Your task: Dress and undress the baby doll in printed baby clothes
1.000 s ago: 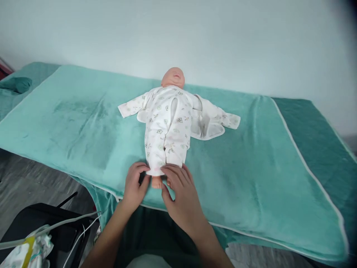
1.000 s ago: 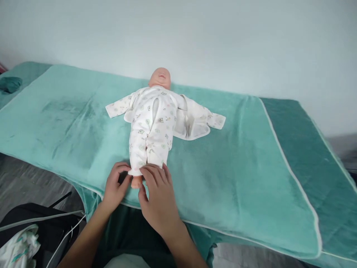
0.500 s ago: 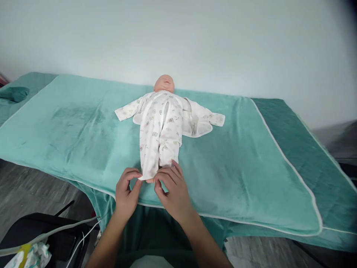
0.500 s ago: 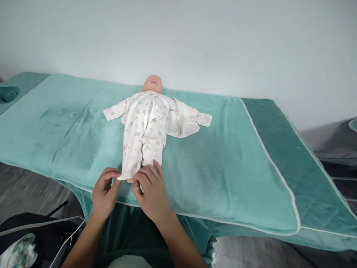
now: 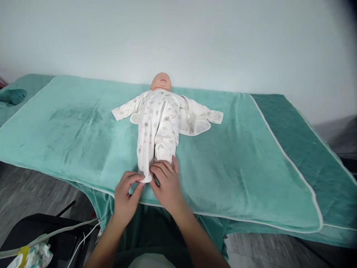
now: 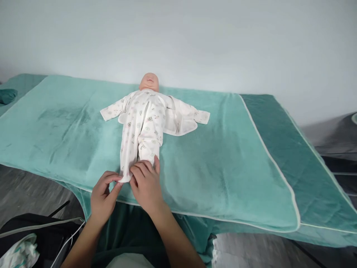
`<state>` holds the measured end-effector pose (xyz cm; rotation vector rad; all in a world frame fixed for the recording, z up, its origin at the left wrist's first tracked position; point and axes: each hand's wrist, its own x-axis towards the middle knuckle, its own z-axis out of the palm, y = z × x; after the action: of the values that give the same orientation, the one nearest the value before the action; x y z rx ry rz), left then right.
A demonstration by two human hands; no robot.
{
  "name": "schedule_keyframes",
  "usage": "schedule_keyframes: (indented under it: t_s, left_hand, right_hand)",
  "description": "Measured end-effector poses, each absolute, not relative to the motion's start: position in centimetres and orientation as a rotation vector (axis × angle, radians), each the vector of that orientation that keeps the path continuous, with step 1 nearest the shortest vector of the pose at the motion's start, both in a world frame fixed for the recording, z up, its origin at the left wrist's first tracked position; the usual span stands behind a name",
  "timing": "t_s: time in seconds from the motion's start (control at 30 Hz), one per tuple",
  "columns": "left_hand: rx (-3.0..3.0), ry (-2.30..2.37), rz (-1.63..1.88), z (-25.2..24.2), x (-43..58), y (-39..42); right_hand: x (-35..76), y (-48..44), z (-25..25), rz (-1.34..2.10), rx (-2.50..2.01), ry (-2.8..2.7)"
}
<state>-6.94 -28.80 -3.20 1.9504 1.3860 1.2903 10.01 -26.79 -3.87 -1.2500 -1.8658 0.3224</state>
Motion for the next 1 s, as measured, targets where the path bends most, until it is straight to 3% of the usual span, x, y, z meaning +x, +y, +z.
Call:
schedule_keyframes:
  t_s: [0.3,0.47,0.77,1.0]
  left_hand:
    - [2.152,1.348,1.263,-3.4,-8.2,-29.7]
    - [2.33,1.369,1.32,-1.6,-6.0,-28.7]
    - [2.609,1.503,0.876,-1.8,-2.3,-26.4]
    - [2.668,1.533,0.891,-2.1,-1.5,-25.6]
  right_hand:
    - [12.8,-28.9,-5.3,0.332,-1.083,-1.837]
    - [14.1,-30.0,-6.6,0.384,-1.262,-1.682]
    - [14.5,-26.8,-7.2,0.217,-1.523,-1.631]
    - [16.0,-27.1,-7.0,0.527,-1.102,-1.451]
